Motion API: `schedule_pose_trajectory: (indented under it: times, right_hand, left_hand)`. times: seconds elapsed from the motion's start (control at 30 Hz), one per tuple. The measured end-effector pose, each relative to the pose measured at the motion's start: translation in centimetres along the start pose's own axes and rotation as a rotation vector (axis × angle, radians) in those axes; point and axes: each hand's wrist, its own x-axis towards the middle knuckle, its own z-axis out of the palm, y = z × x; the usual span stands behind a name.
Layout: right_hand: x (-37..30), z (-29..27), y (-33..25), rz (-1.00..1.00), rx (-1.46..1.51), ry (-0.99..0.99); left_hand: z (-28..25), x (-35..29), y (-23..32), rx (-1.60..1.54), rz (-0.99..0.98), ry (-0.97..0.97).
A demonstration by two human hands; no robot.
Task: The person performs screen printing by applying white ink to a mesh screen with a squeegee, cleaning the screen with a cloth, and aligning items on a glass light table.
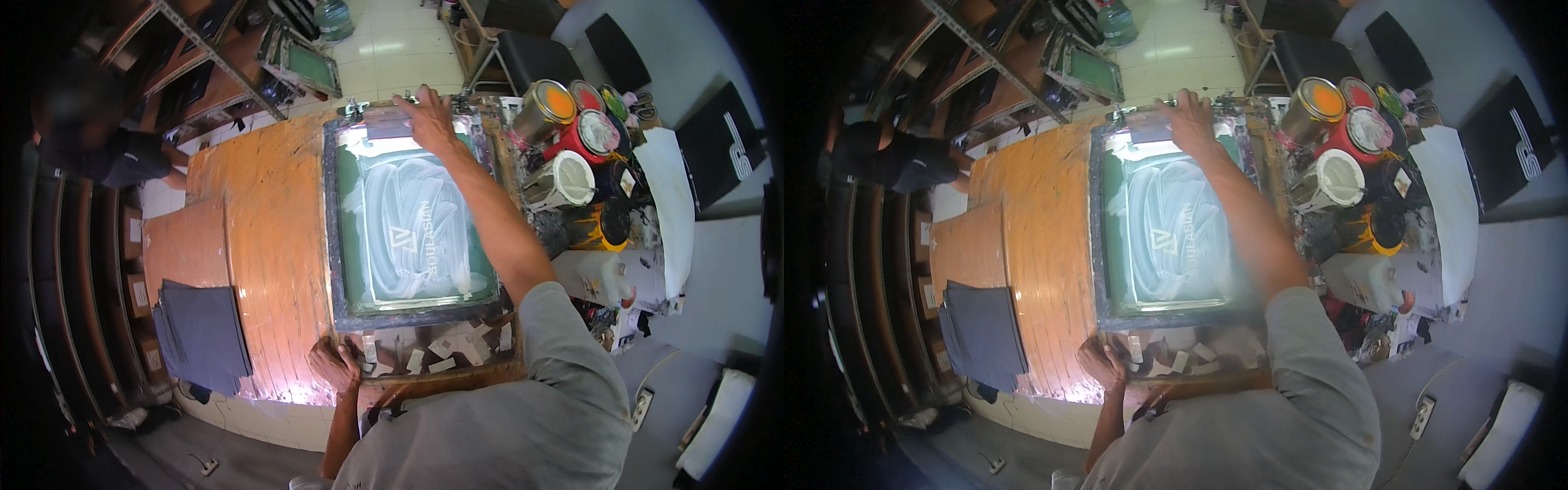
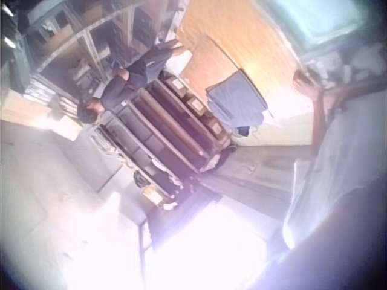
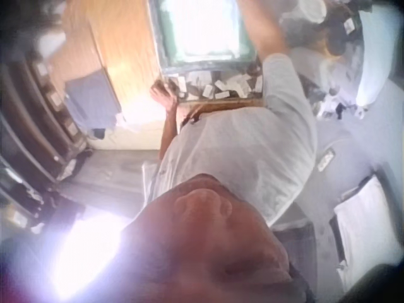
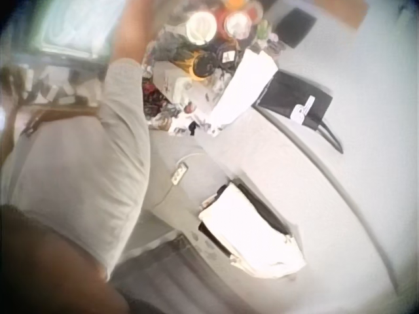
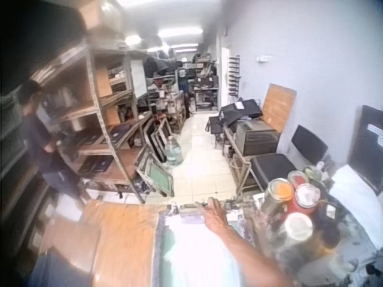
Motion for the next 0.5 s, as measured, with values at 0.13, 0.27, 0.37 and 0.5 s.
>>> schedule_pose_trajectory:
  times: [0.13, 0.27, 0.37, 0.5]
  right_hand:
    - [0.0, 3.9, 1.3, 0.003, -0.084, 0.229]
    - [-3.1, -0.4, -1.1, 0.104, 0.158, 0.436]
    - [-9.2, -7.0, -3.5, 0.115, 0.206, 0.597]
    - [-23.0, -13.8, -7.2, 0.081, 0.342, 0.639]
  left_hand:
    - [0.5, -0.5, -0.6, 0.040, 0.026, 0.025]
    - [0.9, -0.5, -0.8, 0.027, 0.061, 0.041]
    - [1.3, -0.5, -1.8, 0.026, 0.095, 0.022]
    - [1.7, -0.9, -2.5, 0.034, 0.092, 0.047]
